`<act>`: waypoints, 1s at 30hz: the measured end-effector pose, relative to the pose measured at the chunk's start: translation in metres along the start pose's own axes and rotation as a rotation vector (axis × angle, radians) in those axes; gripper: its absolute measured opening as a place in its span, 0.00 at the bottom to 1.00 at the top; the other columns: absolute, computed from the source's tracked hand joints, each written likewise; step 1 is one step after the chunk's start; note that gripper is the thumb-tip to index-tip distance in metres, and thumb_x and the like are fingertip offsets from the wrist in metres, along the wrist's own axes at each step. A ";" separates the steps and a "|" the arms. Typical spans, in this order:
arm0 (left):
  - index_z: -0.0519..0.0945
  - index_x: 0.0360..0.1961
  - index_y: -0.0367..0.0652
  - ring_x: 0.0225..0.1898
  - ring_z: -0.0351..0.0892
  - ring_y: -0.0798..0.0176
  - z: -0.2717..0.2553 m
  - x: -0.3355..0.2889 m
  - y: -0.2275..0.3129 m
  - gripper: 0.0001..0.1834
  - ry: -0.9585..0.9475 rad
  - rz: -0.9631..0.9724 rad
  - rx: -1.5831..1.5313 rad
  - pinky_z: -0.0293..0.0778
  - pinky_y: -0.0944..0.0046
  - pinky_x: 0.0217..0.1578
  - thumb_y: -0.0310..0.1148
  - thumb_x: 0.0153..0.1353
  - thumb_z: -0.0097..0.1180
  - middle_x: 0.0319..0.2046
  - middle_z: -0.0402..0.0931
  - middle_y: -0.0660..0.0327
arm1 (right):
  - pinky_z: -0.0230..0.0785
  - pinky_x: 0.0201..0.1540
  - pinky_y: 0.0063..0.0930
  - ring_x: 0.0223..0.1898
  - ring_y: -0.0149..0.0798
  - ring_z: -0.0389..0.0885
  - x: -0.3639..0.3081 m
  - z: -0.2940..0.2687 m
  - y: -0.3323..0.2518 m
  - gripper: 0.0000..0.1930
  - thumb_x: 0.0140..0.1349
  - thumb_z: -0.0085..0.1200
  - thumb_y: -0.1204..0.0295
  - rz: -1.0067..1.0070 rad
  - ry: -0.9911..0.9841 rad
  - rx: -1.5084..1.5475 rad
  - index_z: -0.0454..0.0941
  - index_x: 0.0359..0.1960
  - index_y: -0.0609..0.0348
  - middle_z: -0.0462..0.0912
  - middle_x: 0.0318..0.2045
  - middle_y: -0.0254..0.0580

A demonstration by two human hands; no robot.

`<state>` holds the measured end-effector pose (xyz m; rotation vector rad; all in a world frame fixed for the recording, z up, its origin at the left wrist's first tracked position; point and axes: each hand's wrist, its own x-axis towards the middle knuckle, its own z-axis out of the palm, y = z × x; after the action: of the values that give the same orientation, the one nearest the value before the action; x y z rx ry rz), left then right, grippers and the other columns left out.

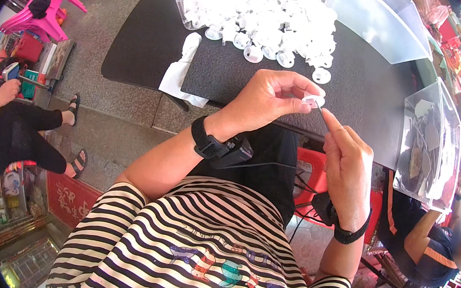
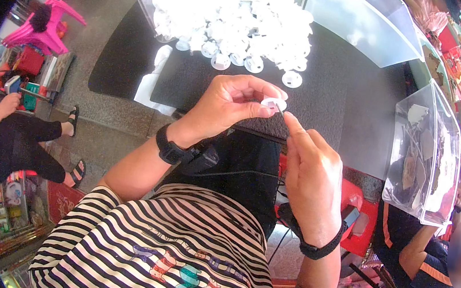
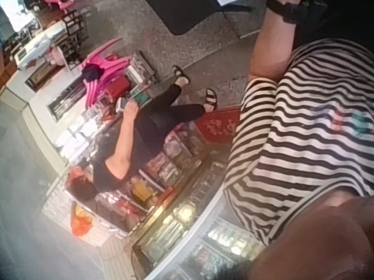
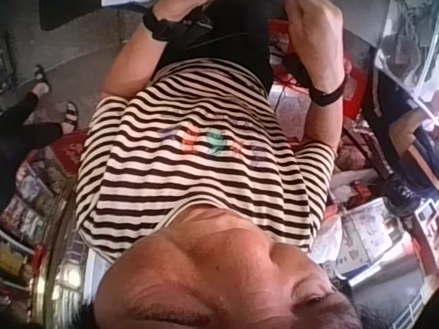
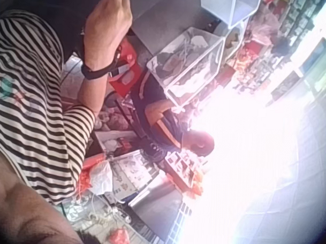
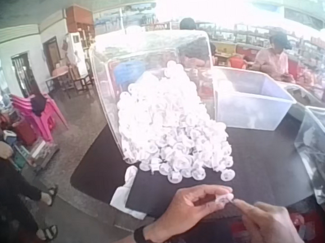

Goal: The person is using a screwdriver to assemble small white plastic components at a workstation.

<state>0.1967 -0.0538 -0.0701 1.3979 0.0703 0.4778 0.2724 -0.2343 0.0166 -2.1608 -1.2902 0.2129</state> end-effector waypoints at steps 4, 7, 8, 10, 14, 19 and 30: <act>0.85 0.46 0.38 0.36 0.79 0.77 0.002 0.000 -0.003 0.13 0.041 0.034 -0.025 0.77 0.74 0.41 0.26 0.59 0.66 0.36 0.84 0.65 | 0.67 0.30 0.40 0.25 0.53 0.76 0.001 0.001 -0.001 0.15 0.64 0.50 0.80 -0.006 0.006 0.011 0.80 0.51 0.64 0.73 0.24 0.53; 0.85 0.45 0.38 0.35 0.78 0.78 0.002 -0.001 -0.003 0.13 0.042 0.029 -0.007 0.77 0.74 0.40 0.27 0.59 0.67 0.34 0.84 0.66 | 0.67 0.30 0.40 0.25 0.54 0.76 0.002 0.001 0.001 0.15 0.63 0.50 0.81 -0.033 0.006 -0.009 0.80 0.51 0.65 0.74 0.24 0.54; 0.85 0.45 0.38 0.35 0.78 0.78 0.002 -0.001 -0.003 0.13 0.047 0.022 0.010 0.77 0.74 0.39 0.27 0.59 0.67 0.33 0.83 0.67 | 0.67 0.30 0.41 0.25 0.55 0.76 0.002 0.001 0.001 0.15 0.63 0.50 0.81 -0.034 0.004 -0.003 0.80 0.51 0.65 0.74 0.24 0.55; 0.84 0.46 0.37 0.39 0.80 0.74 0.000 -0.002 0.000 0.13 0.026 -0.009 0.044 0.78 0.72 0.44 0.25 0.59 0.66 0.38 0.84 0.63 | 0.67 0.30 0.41 0.25 0.55 0.76 0.001 0.002 0.001 0.15 0.63 0.50 0.82 -0.035 0.004 0.003 0.80 0.51 0.66 0.75 0.25 0.56; 0.83 0.48 0.36 0.44 0.82 0.70 0.000 -0.001 0.002 0.14 -0.007 -0.043 0.086 0.79 0.69 0.48 0.22 0.60 0.64 0.43 0.84 0.59 | 0.67 0.30 0.41 0.25 0.56 0.76 0.001 0.003 0.003 0.15 0.63 0.50 0.82 -0.044 0.003 -0.004 0.80 0.51 0.66 0.75 0.24 0.56; 0.82 0.48 0.35 0.44 0.82 0.70 0.000 -0.002 0.002 0.14 0.008 -0.059 0.034 0.79 0.69 0.49 0.20 0.59 0.63 0.43 0.84 0.59 | 0.68 0.29 0.37 0.23 0.49 0.76 0.004 -0.009 0.014 0.16 0.62 0.52 0.81 -0.080 -0.020 0.104 0.80 0.51 0.64 0.76 0.24 0.53; 0.80 0.49 0.36 0.43 0.80 0.74 -0.001 -0.003 -0.001 0.15 -0.031 -0.034 -0.090 0.78 0.70 0.46 0.22 0.60 0.63 0.41 0.82 0.63 | 0.64 0.23 0.20 0.18 0.21 0.68 0.045 0.013 0.018 0.09 0.56 0.68 0.74 0.075 0.152 0.324 0.81 0.36 0.62 0.78 0.21 0.31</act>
<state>0.1941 -0.0544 -0.0716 1.3135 0.0471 0.4261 0.3033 -0.1969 0.0035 -1.9101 -1.0142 0.2635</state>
